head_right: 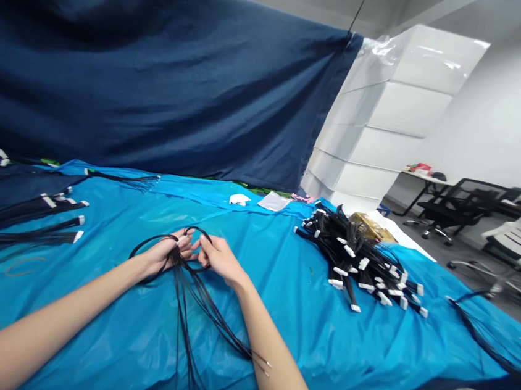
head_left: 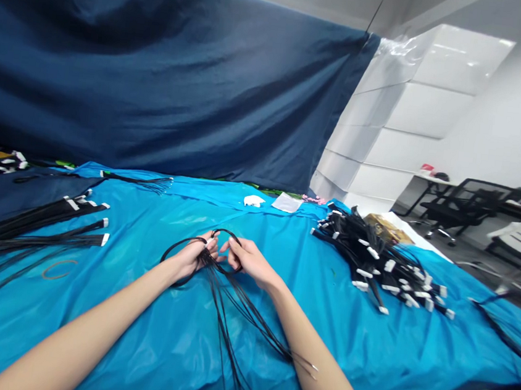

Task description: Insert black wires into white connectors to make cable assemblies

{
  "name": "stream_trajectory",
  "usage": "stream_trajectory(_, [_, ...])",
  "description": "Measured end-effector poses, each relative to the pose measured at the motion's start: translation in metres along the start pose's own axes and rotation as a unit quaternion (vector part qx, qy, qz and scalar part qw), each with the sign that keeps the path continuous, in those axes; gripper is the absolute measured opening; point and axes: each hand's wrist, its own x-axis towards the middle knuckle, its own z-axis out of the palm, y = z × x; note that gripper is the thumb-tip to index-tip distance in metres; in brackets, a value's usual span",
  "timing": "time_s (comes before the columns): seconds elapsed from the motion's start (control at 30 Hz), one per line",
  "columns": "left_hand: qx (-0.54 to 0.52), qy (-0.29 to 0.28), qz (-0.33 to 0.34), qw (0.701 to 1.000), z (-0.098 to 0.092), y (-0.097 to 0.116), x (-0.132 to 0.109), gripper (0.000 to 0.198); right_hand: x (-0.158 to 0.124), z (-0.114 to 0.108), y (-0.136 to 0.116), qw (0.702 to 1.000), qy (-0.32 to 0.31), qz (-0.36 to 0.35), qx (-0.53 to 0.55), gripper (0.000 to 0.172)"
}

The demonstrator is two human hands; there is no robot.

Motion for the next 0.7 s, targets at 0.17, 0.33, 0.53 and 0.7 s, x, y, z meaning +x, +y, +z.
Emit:
stream_trajectory(0.17, [-0.005, 0.0, 0.004, 1.0, 0.0013, 0.0007, 0.0003, 0.013, 0.0, -0.0007, 0.0002, 1.0, -0.001, 0.003, 0.001, 0.045])
stream_trajectory(0.33, [-0.006, 0.002, 0.005, 1.0, 0.0021, 0.0017, -0.0018, 0.023, -0.0001, -0.0005, 0.0005, 1.0, 0.0, 0.005, 0.002, 0.044])
stream_trajectory(0.53, [-0.007, -0.005, 0.006, 1.0, 0.0045, 0.0037, -0.0053, 0.022, -0.0003, -0.0003, 0.0002, 1.0, 0.0, 0.006, 0.005, 0.044])
stream_trajectory(0.7, [-0.014, -0.012, 0.008, 1.0, 0.0052, 0.0039, -0.0055, 0.018, -0.0007, -0.0001, -0.0008, 1.0, 0.0, 0.006, 0.003, 0.044])
